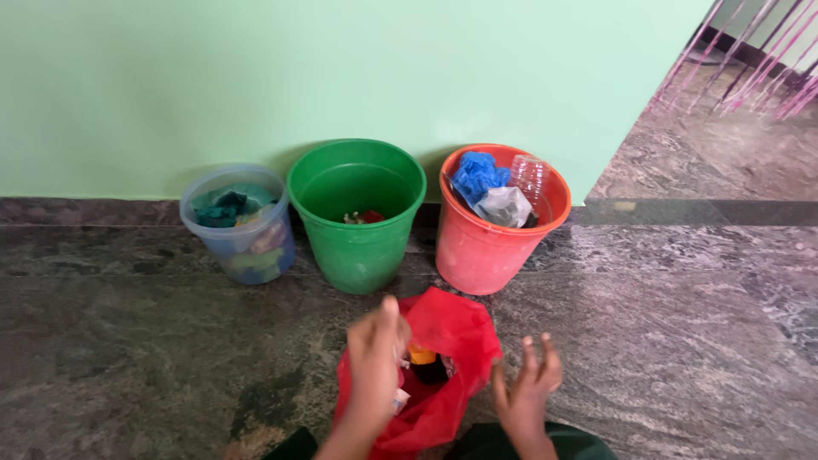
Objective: The person sits on the floor and sorts items from a red plastic bag into three nearby buckets. They pick up various plastic items, including a blue strip, a yellow piece, and small white containers, and place them into the blue, green, or red buckets.
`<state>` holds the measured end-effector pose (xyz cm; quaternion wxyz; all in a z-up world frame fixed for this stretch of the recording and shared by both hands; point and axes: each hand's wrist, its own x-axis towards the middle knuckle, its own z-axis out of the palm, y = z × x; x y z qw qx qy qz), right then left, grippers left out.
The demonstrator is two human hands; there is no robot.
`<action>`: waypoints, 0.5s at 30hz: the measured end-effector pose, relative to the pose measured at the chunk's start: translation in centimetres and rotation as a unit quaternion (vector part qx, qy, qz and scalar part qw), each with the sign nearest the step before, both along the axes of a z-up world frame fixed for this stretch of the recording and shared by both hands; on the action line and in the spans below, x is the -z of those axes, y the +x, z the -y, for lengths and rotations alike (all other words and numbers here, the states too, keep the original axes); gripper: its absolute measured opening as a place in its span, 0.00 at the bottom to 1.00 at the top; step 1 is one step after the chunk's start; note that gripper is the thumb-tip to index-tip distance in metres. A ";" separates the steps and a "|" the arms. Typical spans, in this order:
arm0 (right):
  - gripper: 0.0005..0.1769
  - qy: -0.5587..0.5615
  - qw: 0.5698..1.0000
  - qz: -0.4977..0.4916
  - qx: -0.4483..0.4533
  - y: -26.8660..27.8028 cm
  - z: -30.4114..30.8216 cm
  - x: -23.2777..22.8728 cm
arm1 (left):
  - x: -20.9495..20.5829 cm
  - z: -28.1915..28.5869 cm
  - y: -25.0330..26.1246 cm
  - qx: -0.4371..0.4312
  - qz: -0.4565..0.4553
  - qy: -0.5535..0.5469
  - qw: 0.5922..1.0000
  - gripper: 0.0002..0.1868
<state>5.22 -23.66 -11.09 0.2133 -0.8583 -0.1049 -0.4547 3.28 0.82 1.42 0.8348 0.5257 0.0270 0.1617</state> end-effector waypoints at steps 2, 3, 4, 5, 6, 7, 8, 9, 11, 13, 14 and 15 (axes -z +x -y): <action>0.42 -0.041 0.999 -0.007 -0.006 -0.6 0.2 2.6 | -2.0 -1.2 3.5 0.008 0.026 0.051 0.998 0.25; 0.43 -0.040 0.999 -0.036 -0.003 -1.0 0.2 3.8 | -2.5 -1.7 5.4 0.000 0.019 0.085 0.996 0.21; 0.43 -0.038 0.997 -0.064 0.000 -1.3 0.1 4.8 | -2.8 -2.4 7.3 -0.007 0.014 0.120 0.993 0.18; 0.43 -0.036 0.995 -0.091 0.003 -1.3 0.1 5.5 | -2.8 -3.1 9.3 -0.027 0.030 0.166 0.985 0.11; 0.43 -0.029 0.996 -0.082 -0.002 -1.1 0.0 6.0 | -2.8 -3.9 11.4 -0.046 0.048 0.213 0.975 0.08; 0.43 -0.022 0.997 -0.073 -0.006 -0.8 -0.1 6.3 | -2.8 -4.9 13.5 -0.018 -0.011 0.166 0.986 0.11; 0.42 -0.017 0.998 -0.065 -0.011 -0.6 -0.1 6.5 | -2.7 -5.9 15.4 0.012 -0.071 0.116 0.991 0.19; 0.43 -0.018 0.997 -0.074 -0.014 -0.6 0.0 6.7 | -2.5 -7.0 17.0 0.020 -0.088 0.083 0.992 0.24; 0.43 -0.020 0.995 -0.093 -0.022 -0.8 0.1 7.0 | -2.3 -8.8 19.5 0.036 -0.123 0.017 0.992 0.34; 0.43 -0.011 0.996 -0.091 -0.020 -0.8 0.1 7.0 | -2.3 -9.8 21.4 0.041 -0.143 0.010 0.989 0.39; 0.43 -0.007 0.996 -0.090 -0.020 -0.7 0.1 6.9 | -2.2 -10.1 22.0 0.044 -0.154 0.007 0.987 0.42; 0.43 -0.003 0.995 -0.094 -0.018 -0.7 0.2 6.8 | -2.2 -10.1 22.5 0.042 -0.145 -0.002 0.988 0.45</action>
